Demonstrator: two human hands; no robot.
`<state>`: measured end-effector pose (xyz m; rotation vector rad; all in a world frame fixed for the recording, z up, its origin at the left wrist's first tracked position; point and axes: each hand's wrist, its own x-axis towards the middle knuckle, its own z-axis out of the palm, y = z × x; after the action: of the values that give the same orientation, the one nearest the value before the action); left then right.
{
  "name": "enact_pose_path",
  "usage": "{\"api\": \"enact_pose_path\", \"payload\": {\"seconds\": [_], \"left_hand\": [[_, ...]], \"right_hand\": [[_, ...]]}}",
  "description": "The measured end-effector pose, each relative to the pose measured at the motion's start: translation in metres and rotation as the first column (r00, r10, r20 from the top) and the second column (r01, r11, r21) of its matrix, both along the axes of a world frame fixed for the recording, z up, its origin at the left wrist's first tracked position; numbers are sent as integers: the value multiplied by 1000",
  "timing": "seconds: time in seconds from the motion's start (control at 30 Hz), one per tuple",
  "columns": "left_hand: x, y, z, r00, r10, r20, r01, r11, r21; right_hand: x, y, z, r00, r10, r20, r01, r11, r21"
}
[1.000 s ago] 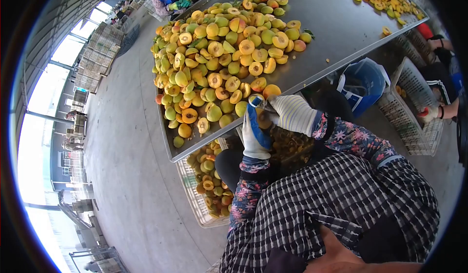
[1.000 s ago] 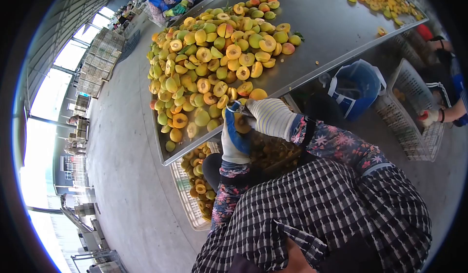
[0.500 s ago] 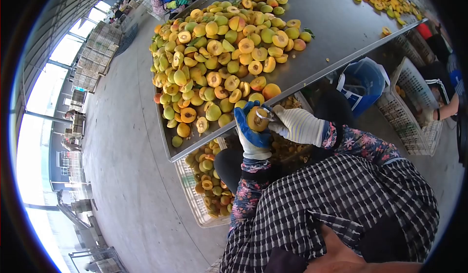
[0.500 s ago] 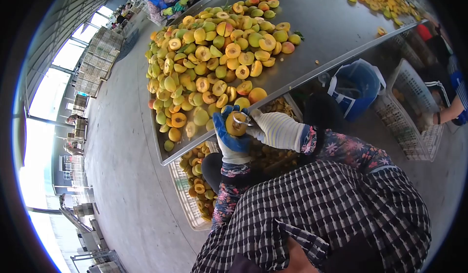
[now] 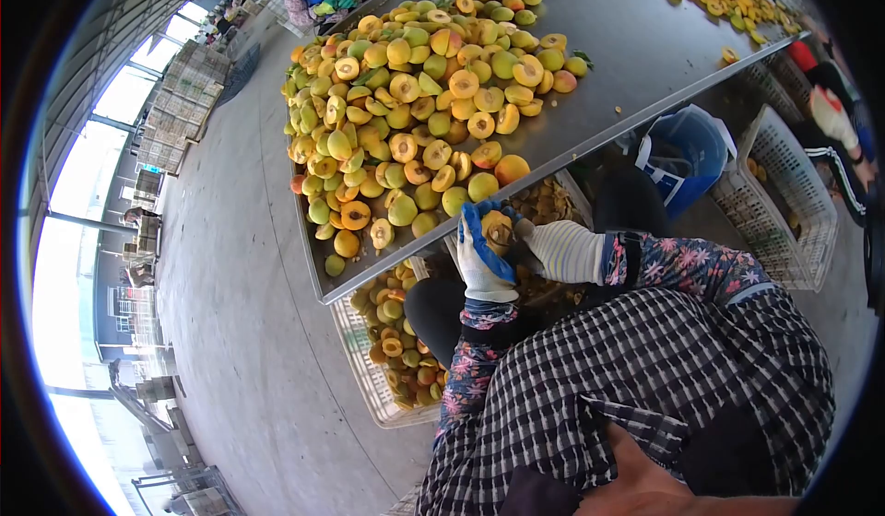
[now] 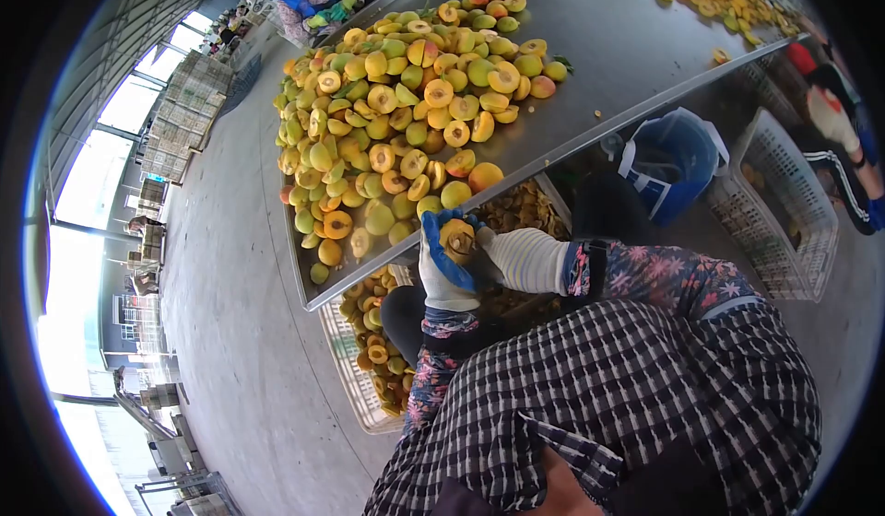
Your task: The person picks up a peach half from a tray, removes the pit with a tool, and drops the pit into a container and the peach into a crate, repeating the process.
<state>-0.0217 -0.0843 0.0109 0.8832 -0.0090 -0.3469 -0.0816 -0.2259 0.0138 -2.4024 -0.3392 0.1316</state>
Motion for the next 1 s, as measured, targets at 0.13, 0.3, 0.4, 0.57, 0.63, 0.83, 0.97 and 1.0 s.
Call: {"api": "enact_pose_path", "payload": {"seconds": [0.13, 0.3, 0.4, 0.57, 0.63, 0.83, 0.97, 1.0], "left_hand": [[8, 7, -4, 990, -34, 140, 15, 990, 137], [6, 7, -10, 940, 72, 334, -158, 959, 236], [4, 3, -13, 929, 131, 347, -220, 948, 231], [5, 8, -6, 975, 0, 222, -53, 971, 232], [9, 14, 1, 988, -108, 109, 65, 938, 340], [4, 14, 7, 995, -100, 13, 95, 971, 220], [9, 13, -15, 991, -48, 121, 30, 989, 147], [11, 15, -20, 989, -75, 130, 50, 981, 187]], "right_hand": [[1, 8, -3, 991, 19, -131, 29, 935, 354], [3, 9, 36, 864, 142, -483, 204, 779, 593], [3, 5, 30, 931, 105, -350, 54, 907, 418], [8, 1, 16, 937, 124, -326, 1, 933, 359], [5, -9, 25, 961, 218, -168, -156, 935, 319], [20, -16, -41, 969, 246, -21, -206, 853, 480], [9, -7, -11, 939, 182, -293, -7, 860, 511], [8, -6, -10, 938, 180, -297, -14, 874, 486]]}}
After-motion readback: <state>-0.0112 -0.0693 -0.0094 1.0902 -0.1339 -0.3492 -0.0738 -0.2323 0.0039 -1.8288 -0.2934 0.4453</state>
